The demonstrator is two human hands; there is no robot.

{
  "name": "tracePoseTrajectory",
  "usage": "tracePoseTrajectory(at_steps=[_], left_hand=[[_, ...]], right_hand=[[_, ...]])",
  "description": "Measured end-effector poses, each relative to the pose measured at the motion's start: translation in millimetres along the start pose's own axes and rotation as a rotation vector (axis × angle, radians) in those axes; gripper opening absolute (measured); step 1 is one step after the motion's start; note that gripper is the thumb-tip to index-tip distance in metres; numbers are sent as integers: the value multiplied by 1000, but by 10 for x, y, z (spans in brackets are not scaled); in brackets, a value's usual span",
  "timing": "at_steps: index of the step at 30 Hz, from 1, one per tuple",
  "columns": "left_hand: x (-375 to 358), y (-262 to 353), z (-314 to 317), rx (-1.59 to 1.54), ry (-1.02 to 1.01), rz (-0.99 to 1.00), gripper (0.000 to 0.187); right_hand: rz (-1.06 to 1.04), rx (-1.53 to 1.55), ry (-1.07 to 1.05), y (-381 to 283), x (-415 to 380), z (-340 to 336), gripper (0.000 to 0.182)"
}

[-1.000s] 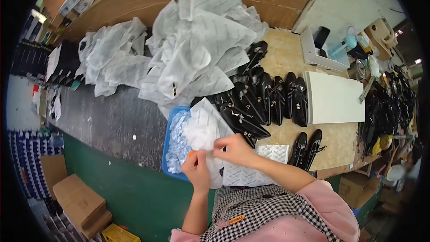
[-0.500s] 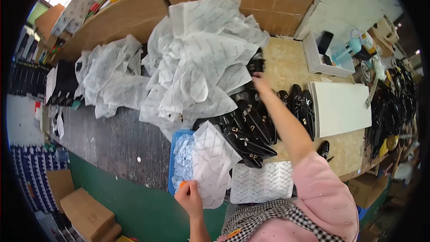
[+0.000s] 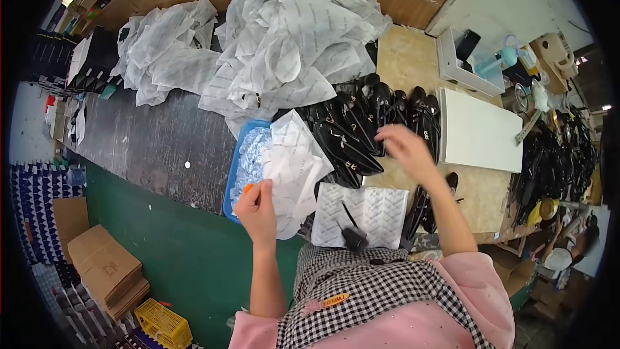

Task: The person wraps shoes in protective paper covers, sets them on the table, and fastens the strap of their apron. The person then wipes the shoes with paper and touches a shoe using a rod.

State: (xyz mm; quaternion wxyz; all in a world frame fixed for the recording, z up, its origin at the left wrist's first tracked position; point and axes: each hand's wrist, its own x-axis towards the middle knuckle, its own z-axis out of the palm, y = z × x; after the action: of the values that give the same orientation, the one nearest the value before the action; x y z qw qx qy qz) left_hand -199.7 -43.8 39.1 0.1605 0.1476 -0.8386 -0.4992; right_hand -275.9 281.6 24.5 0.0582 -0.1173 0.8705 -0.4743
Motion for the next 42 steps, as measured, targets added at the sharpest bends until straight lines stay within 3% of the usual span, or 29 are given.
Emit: tracePoseTrajectory(at_steps=[2, 7, 8, 10, 14, 15, 16, 17, 18, 19, 21, 22, 24, 28, 30, 32, 33, 34, 35, 36, 37, 39, 40, 42], left_hand=[[-63, -37, -105, -1, 25, -10, 14], [-309, -25, -216, 12, 46, -53, 14], [-351, 7, -204, 17, 26, -64, 14], [-409, 4, -151, -4, 15, -54, 14], [-418, -2, -116, -10, -31, -41, 16], [-385, -3, -134, -7, -28, -30, 16], [-356, -11, -152, -12, -6, -6, 16], [-326, -20, -168, -19, 19, 14, 16], [-276, -27, -192, -21, 28, 13, 16], [-207, -36, -222, -4, 41, 22, 15], [-61, -42, -204, 15, 75, 20, 15], [19, -28, -157, 43, 49, 41, 15], [135, -39, -52, 85, 31, 50, 15], [53, 36, 243, 229, -81, 288, 16], [-331, 190, 338, 238, -278, 410, 13], [-537, 370, 281, 64, -184, 417, 11], [-431, 466, 88, 49, -149, 303, 6], [-303, 586, -86, 90, -117, 282, 4], [-147, 573, -236, 245, -39, 459, 4], [18, 617, -386, 246, 52, 397, 9], [223, 741, -541, 220, 210, 390, 14], [580, 867, -853, 249, 389, 399, 17], [654, 795, -878, 264, 387, 465, 9], [509, 696, -608, 226, 250, 521, 17]], right_hand=[[-90, -279, -49, 155, -303, 302, 19], [32, -388, 53, 234, -660, 644, 40], [32, -391, 54, 355, -607, 700, 40], [88, -449, 280, 619, -378, 768, 48], [65, -623, 188, 1049, 79, 917, 56], [93, -416, 153, 1208, 182, 837, 57], [119, -211, 112, 1104, 252, 726, 58], [481, 291, 10, 1017, 266, 518, 54], [541, 553, 29, 858, 205, 328, 51], [462, 544, 64, 571, 76, 147, 51], [243, 384, -58, 72, -261, -220, 54], [239, 309, -108, -235, -433, -351, 53], [-72, -148, -223, -653, -759, -485, 51], [-85, -388, -386, -1275, -1009, -164, 54], [-10, -120, -354, -1042, -921, 146, 53], [376, 640, -497, -738, -727, 499, 56], [384, 718, -471, -878, -578, 595, 57], [359, 830, -488, -956, -428, 719, 55], [105, 619, -429, -1057, -341, 831, 52], [-152, 399, -370, -1145, -266, 876, 50], [-163, 396, -377, -1250, -225, 813, 50], [-463, -166, -105, -1484, -205, 722, 46], [-471, -160, -114, -1473, -236, 750, 46], [-515, -384, 62, -1412, -374, 788, 46]])
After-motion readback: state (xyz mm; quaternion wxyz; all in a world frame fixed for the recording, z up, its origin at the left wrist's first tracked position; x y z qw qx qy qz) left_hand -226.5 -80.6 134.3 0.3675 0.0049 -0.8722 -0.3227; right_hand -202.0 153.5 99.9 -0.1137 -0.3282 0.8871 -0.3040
